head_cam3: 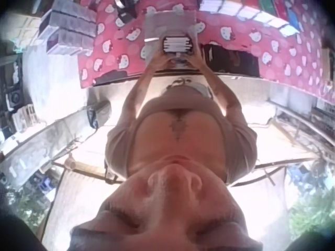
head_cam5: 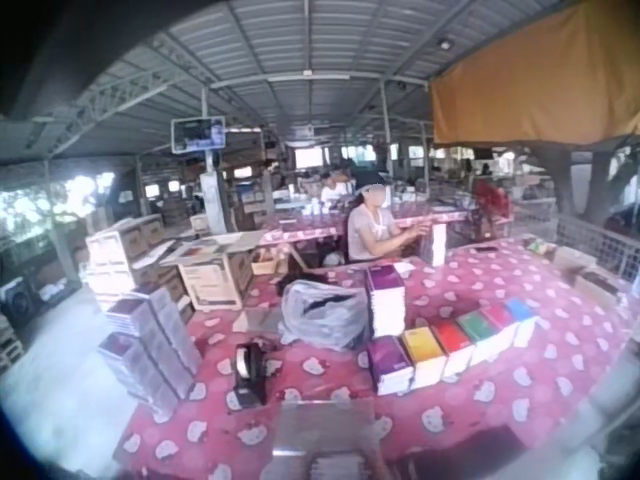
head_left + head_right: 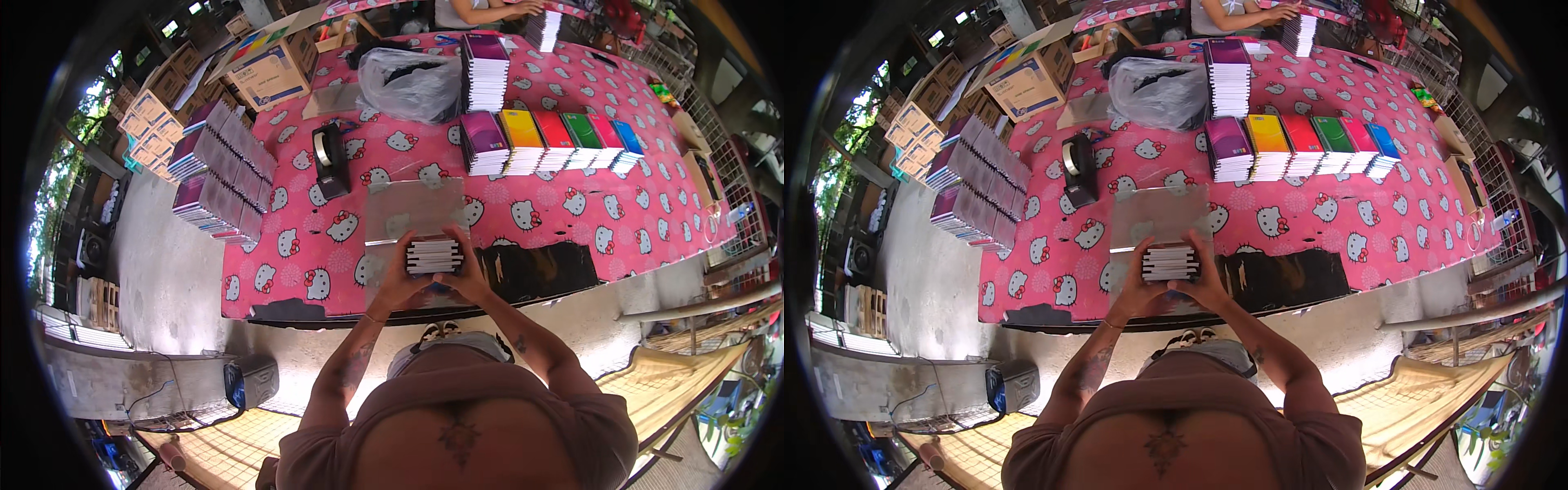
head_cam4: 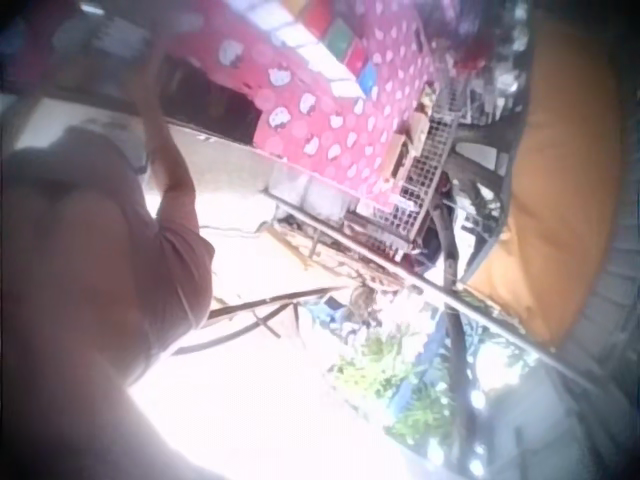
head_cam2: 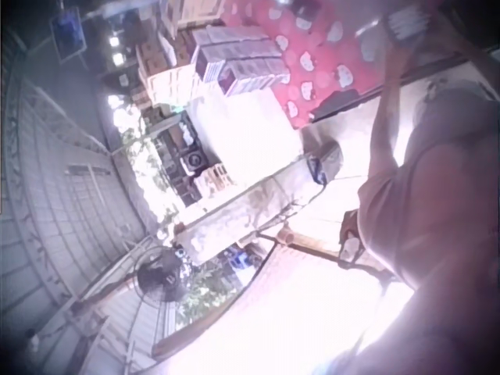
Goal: The person places small notebooks into plastic bags, seals them with tape, and organizes the packaged notebooks on a table.
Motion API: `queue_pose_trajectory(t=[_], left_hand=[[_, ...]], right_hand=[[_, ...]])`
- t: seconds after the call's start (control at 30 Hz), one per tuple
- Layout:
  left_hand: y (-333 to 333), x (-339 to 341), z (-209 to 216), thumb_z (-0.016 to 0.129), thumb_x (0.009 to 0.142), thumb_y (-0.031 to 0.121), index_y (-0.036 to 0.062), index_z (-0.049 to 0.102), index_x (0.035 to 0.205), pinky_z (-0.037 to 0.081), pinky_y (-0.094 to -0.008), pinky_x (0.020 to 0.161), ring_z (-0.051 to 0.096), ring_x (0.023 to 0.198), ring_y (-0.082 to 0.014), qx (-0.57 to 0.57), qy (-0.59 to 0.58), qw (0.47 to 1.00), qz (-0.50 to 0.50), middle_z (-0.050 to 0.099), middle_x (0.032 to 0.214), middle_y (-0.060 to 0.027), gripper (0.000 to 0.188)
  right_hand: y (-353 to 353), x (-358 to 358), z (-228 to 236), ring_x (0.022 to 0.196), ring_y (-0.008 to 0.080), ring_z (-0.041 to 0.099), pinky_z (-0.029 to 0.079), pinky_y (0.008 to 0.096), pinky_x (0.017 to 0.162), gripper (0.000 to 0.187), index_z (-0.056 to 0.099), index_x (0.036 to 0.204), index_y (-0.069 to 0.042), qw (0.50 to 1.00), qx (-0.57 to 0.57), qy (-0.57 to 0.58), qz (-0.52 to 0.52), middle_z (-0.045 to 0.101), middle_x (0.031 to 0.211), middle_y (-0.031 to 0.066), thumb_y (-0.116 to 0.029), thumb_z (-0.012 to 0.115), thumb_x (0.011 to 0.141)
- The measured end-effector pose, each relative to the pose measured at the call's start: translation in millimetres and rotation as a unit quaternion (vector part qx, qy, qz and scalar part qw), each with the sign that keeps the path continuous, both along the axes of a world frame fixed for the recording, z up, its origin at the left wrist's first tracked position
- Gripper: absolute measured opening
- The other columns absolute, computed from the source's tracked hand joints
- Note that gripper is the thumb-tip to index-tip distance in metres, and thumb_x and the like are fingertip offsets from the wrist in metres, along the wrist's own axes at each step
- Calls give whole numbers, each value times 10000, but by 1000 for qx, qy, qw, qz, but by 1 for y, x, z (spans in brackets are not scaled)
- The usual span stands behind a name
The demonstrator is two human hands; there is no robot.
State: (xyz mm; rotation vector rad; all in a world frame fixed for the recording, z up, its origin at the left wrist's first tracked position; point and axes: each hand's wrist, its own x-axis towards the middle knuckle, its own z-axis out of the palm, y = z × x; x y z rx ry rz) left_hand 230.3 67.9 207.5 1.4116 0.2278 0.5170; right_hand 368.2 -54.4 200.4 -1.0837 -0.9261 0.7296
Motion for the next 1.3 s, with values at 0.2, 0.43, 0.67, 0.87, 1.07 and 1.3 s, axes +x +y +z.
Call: queue_pose_trajectory(t=[0.2,0.43,0.67,0.87,1.07,1.3], left_hand=[[4,9,7,849,737,24,99,288,1426,466,-366,1025,516,1201,-197,9,29,999,-11,511,1287,-91,892],[29,-6,20,882,728,250,8,324,1403,470,-436,1018,524,1245,-257,171,167,969,-53,521,1314,-166,908],[-46,22,73,786,731,471,-40,236,1523,225,-576,1165,282,1448,-421,651,195,730,77,325,1527,-271,1091],[-4,38,110,783,753,458,-94,465,1301,378,-522,1072,510,1263,-413,564,308,764,-49,504,1375,-279,841],[36,6,30,748,844,511,-67,602,1100,538,-386,716,666,822,-251,65,236,933,263,677,963,-195,649],[69,28,2,640,807,717,-57,690,778,526,-434,661,697,758,-360,188,380,868,259,687,829,-256,777]], right_hand=[[5,9,-8,1263,238,472,392,397,1069,1029,291,1464,-81,1000,-16,-16,3,465,1333,106,-255,925,672],[9,22,4,1189,263,552,443,391,1025,974,305,1402,-61,985,-118,-109,59,539,1270,150,-219,924,666],[12,26,-11,1193,286,568,452,402,999,939,317,1405,-58,993,-79,-60,63,541,1302,181,-220,884,674],[11,37,-17,1195,316,562,443,392,1012,1000,307,1452,-48,978,-84,-191,-11,527,1311,179,-265,887,667],[-6,42,7,1066,147,580,465,325,932,611,523,1355,-40,944,-221,230,89,625,1085,47,-313,778,870],[33,69,-1,805,100,629,526,267,731,461,670,1220,-26,940,-324,108,21,674,911,19,-338,753,891]])
